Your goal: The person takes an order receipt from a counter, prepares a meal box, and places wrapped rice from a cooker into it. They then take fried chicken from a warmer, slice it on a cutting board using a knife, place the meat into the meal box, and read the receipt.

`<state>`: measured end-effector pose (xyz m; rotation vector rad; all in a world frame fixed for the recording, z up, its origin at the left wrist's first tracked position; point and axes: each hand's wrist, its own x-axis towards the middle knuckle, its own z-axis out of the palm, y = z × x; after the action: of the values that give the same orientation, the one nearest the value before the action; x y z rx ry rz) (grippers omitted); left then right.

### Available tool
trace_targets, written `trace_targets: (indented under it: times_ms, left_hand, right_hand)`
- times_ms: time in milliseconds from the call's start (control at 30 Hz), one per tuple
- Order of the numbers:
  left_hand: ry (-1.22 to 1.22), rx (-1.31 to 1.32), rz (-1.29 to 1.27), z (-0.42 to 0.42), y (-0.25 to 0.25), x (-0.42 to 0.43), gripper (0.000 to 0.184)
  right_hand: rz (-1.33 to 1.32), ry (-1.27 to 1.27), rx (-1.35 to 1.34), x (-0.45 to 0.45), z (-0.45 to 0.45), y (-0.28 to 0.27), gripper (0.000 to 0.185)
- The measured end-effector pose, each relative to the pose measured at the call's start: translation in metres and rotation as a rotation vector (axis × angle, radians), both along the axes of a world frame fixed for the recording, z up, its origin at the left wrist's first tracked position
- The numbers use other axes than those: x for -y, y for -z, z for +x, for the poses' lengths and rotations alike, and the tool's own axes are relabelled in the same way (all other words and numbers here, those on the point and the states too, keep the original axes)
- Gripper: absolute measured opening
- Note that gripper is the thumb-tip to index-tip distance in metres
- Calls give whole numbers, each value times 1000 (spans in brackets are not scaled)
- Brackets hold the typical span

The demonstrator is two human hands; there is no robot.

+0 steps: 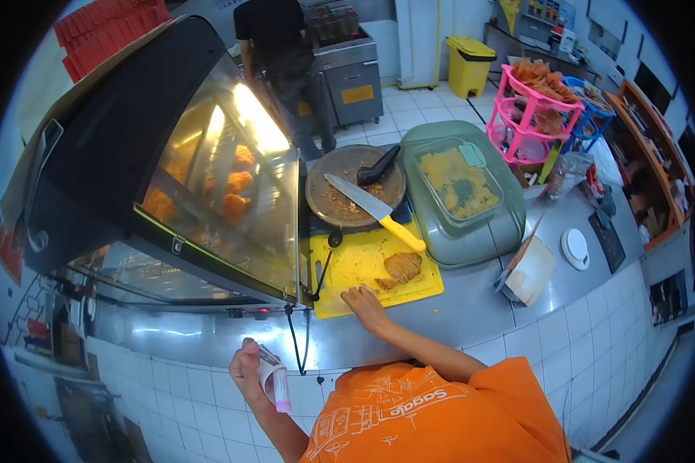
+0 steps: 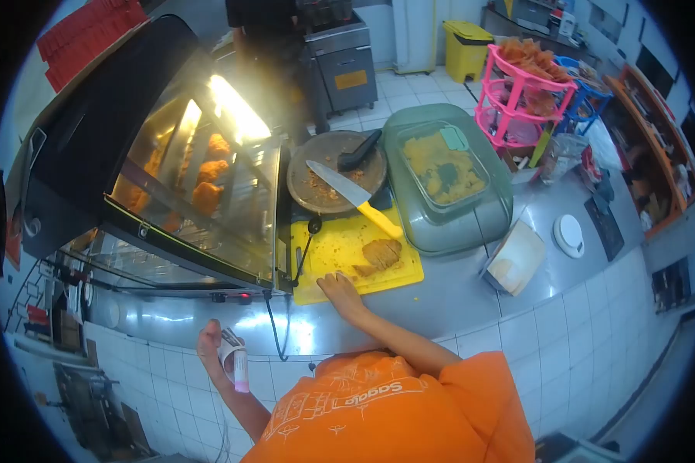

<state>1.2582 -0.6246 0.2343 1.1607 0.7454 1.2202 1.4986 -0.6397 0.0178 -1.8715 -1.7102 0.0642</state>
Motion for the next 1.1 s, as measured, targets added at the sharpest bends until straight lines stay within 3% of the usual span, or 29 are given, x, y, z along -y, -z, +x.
trace_targets:
  times_ms: [167,267,367,467,567,667,767,867,967,1100]
  left_hand:
    - [5,-24,-74,6,4,-23,35]
    - [71,-70,-13,0,18,-44,36]
    - [151,-59,83,2,22,-63,36]
    - [223,-41,100,4,19,-73,35]
    - [261,-23,115,11,16,-75,33]
    - [336,-31,97,12,16,-82,31]
    - [396,-40,99,17,17,-87,34]
    - [365,-44,52,25,16,-86,34]
    - [404,-47,21,25,23,-91,34]
    - [355,-62,-13,36,29,-85,34]
  right_hand:
    - [-17,118,-7,12,23,-17,35]
    - [3,143,171,13,26,-2,36]
    - [-50,304,39,13,27,-4,37]
    - [-98,597,236,13,37,-20,54]
    - [-139,629,75,14,53,-22,67]
    - [-190,711,100,11,68,-16,65]
    - [-317,616,-263,11,97,-14,65]
    - [-369,544,-165,19,99,-15,64]
    - [-12,611,203,27,67,-10,58]
    - [-10,533,192,35,64,-10,54]
